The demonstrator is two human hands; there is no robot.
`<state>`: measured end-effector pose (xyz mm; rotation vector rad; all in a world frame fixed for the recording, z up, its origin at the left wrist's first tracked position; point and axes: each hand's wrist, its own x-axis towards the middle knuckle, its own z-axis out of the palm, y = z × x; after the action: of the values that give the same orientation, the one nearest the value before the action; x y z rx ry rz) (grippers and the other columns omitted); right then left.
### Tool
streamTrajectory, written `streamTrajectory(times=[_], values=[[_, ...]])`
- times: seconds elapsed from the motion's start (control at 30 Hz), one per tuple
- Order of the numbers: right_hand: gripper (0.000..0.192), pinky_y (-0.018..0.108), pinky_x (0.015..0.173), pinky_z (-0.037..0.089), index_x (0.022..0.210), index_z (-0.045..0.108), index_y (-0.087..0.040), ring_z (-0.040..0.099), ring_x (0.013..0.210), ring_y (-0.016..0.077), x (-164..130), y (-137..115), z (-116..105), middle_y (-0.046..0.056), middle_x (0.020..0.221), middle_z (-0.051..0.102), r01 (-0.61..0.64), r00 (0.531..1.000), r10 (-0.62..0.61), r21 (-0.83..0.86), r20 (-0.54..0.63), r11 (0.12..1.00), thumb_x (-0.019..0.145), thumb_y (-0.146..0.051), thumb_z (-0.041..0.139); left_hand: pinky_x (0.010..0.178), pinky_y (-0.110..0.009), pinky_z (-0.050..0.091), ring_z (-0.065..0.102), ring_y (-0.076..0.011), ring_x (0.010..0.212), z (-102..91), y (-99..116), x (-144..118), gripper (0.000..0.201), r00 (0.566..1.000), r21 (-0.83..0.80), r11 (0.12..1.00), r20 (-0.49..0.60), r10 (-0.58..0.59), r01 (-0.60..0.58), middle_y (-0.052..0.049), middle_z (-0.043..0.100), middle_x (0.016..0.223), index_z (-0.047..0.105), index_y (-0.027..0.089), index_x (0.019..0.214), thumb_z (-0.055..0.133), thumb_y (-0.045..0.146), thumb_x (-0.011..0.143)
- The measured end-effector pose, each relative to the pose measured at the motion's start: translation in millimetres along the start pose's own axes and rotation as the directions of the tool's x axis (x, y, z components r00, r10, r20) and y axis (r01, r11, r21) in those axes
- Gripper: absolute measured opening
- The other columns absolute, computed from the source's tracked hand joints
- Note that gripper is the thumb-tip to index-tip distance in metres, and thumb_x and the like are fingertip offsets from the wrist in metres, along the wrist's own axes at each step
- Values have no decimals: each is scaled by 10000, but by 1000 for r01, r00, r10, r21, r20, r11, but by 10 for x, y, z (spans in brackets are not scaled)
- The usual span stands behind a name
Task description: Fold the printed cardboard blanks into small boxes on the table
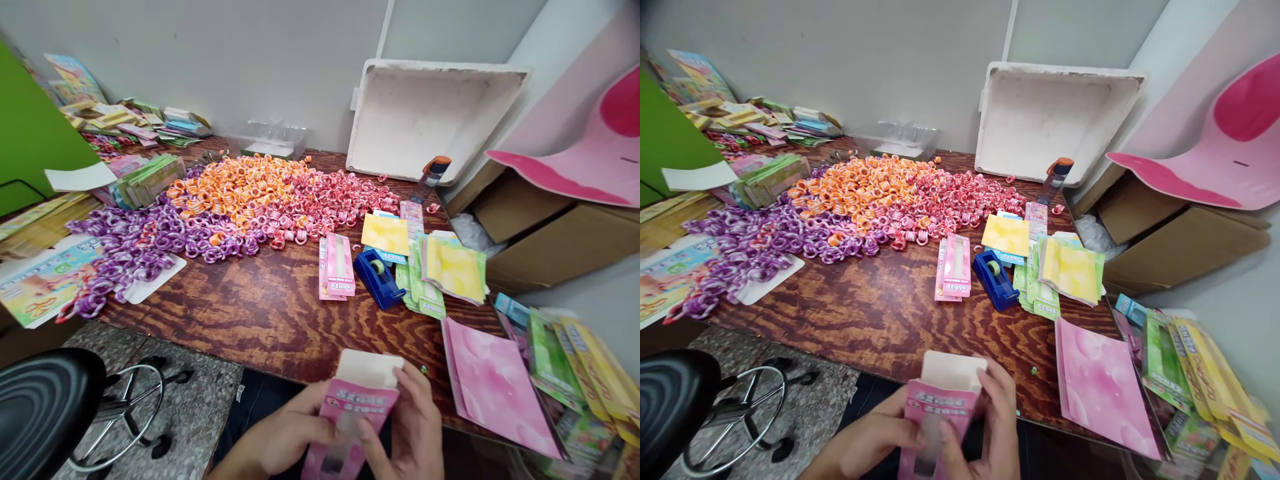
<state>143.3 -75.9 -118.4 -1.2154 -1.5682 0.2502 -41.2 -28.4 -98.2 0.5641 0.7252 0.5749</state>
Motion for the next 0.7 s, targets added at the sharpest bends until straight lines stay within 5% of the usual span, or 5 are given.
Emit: streamTrajectory(times=[0.1, 0.2, 0.33, 0.53, 0.7], values=[[537, 262, 792, 642, 1435, 537, -186, 692, 1148, 238, 71, -48, -10, 175, 1361, 544, -5, 999, 2, 73, 36, 997, 921, -151, 689, 918, -339, 483, 705, -262, 930, 190, 33, -17, 402, 983, -162, 986, 175, 60, -31, -63, 811, 927, 838, 162, 1017, 833, 377, 679], [277, 278, 816, 629, 1245, 669, -187, 699, 1069, 226, 145, -165, 3, 135, 1220, 646, 16, 1000, -16, 127, -2, 992, 975, -250, 655, 984, -380, 463, 700, -274, 900, 314, 9, 9, 464, 983, -260, 957, 94, 155, -126, -67, 764, 748, 825, 145, 853, 681, 585, 879], [299, 381, 929, 627, 1231, 715, -243, 731, 1059, 244, 289, -235, -148, 112, 1161, 752, -2, 966, -71, 281, 250, 960, 1051, -423, 559, 887, -334, 480, 621, -200, 736, 251, -128, 18, 362, 988, -184, 972, -77, 132, -144, -12, 679, 619, 737, 153, 658, 698, 451, 859], [145, 585, 1108, 527, 1029, 788, -306, 585, 1400, 310, 470, -189, -415, 71, 1328, 733, -41, 673, -21, 65, 739, 997, 983, -407, 694, 1057, -357, 441, 633, -260, 1131, 17, -351, -145, 308, 983, 61, 984, -63, 172, -168, -66, 772, 1168, 792, 159, 1151, 721, 315, 896], [317, 458, 1083, 497, 1286, 643, -170, 591, 1312, 258, 247, -228, -183, 173, 1425, 613, 126, 987, -102, -204, 124, 971, 972, -182, 685, 1031, -410, 480, 665, -295, 1096, 18, -286, -63, 412, 986, 60, 986, -55, 156, -153, -115, 783, 1132, 803, 114, 1089, 580, 436, 963]])
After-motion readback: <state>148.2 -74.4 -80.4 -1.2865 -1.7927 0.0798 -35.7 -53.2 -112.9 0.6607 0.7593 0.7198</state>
